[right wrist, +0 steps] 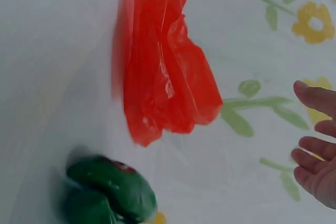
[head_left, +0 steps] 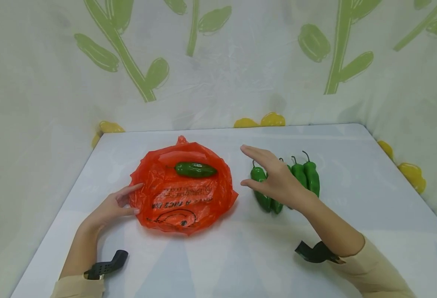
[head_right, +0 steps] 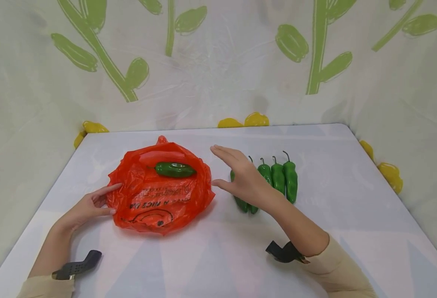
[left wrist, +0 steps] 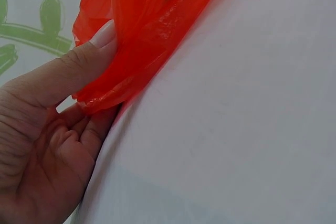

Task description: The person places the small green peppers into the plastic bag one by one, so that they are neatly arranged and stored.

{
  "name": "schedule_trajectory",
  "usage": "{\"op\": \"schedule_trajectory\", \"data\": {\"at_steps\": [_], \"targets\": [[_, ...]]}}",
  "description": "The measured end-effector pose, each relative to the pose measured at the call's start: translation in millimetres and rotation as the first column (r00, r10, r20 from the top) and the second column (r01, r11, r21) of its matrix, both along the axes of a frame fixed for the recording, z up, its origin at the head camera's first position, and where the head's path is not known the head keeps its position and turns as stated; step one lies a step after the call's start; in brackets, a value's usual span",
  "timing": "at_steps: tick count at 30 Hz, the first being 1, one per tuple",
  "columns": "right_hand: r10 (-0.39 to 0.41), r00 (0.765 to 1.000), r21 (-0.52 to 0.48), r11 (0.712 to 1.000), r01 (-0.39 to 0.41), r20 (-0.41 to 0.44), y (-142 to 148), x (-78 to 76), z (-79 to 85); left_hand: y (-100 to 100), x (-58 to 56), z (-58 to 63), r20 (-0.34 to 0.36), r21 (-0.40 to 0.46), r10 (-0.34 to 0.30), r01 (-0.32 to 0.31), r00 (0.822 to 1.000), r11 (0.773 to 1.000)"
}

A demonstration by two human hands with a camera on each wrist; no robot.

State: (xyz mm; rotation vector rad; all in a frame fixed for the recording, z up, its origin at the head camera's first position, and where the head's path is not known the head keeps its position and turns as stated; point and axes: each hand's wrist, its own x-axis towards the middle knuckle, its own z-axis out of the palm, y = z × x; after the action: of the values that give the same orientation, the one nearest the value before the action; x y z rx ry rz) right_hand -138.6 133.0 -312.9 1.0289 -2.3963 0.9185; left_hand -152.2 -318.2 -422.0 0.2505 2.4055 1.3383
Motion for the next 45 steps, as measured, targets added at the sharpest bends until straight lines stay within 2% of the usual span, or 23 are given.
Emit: {"op": "schedule_trajectory", "data": {"at_steps": [10,24,29,45], "targets": [[-0.121,0.993,-0.013,0.993,0.121,0.000,29.4,8.3,-7.5,1.3,0.0,0.0,-0.004,-0.001,0.000,0.000,1.000,1.000],[-0.206,0.978,-0.059,0.977,0.207,0.013,63.2,22.0,-16.3,0.6,0.2,-0.6,-0.005,0.011,-0.004,0.004,1.000,1.000],[-0.257,0.966,-0.063,0.964,0.258,0.021,76.1,25.0,-20.0,0.5,-0.2,-1.8,-0.005,0.015,-0.004,0.004,1.000,1.000],[-0.327,0.941,-0.110,0.935,0.336,0.088,108.7,23.8,-41.3,0.2,-0.3,-1.8,-0.006,0.002,0.005,-0.005,1.000,1.000]]}}
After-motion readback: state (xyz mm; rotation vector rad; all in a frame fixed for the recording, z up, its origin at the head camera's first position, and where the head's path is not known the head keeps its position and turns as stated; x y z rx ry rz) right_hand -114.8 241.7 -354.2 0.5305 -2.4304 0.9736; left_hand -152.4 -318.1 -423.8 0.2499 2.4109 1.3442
